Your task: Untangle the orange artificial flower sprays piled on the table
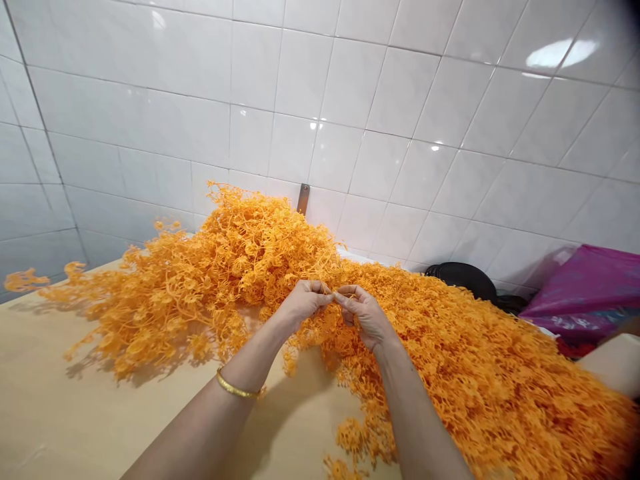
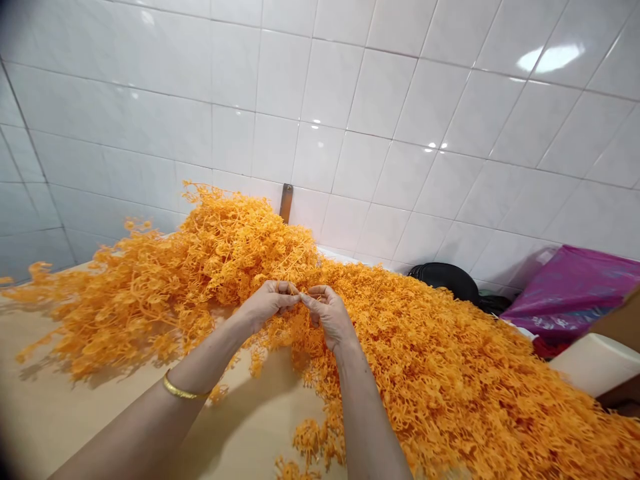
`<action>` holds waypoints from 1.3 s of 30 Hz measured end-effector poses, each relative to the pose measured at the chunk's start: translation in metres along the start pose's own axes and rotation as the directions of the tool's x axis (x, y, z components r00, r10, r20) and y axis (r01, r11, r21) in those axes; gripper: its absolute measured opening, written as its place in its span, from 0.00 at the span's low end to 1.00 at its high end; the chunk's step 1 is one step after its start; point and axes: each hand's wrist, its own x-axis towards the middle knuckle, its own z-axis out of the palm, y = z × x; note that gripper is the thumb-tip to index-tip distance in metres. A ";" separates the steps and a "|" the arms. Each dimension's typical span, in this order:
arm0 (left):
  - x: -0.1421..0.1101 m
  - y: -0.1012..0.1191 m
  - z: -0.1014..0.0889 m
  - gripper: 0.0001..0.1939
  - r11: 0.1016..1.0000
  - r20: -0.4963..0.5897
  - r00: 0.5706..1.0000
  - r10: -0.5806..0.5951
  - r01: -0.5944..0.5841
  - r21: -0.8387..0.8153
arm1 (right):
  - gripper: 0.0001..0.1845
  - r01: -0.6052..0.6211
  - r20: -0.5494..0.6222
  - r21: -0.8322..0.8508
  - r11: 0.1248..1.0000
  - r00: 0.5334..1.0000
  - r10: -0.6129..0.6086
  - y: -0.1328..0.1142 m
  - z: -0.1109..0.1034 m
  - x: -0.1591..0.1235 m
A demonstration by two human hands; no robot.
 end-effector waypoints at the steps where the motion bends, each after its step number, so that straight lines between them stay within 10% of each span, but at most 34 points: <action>1: 0.000 -0.001 0.000 0.05 1.000 0.010 1.000 0.001 -0.001 -0.001 | 0.21 -0.011 0.003 0.002 1.000 1.000 0.011 0.000 0.001 0.000; 5: 0.000 0.000 0.000 0.04 0.998 0.018 0.999 -0.043 0.042 0.041 | 0.20 -0.019 0.027 -0.041 0.999 0.999 0.020 0.003 0.000 0.002; 16: -0.001 0.002 0.001 0.13 0.984 0.030 0.999 -0.011 0.006 0.176 | 0.21 0.147 -0.373 -0.235 0.961 0.899 -0.229 0.016 -0.020 0.014; 28: -0.007 0.016 0.002 0.07 0.996 0.111 0.993 -0.030 0.020 0.088 | 0.20 0.147 -0.506 0.044 0.988 0.856 -0.105 -0.001 0.008 0.011; 39: -0.021 0.052 -0.025 0.09 0.989 0.070 0.998 0.004 0.006 -0.146 | 0.13 0.237 -0.594 0.090 0.967 0.793 -0.139 -0.025 -0.042 0.001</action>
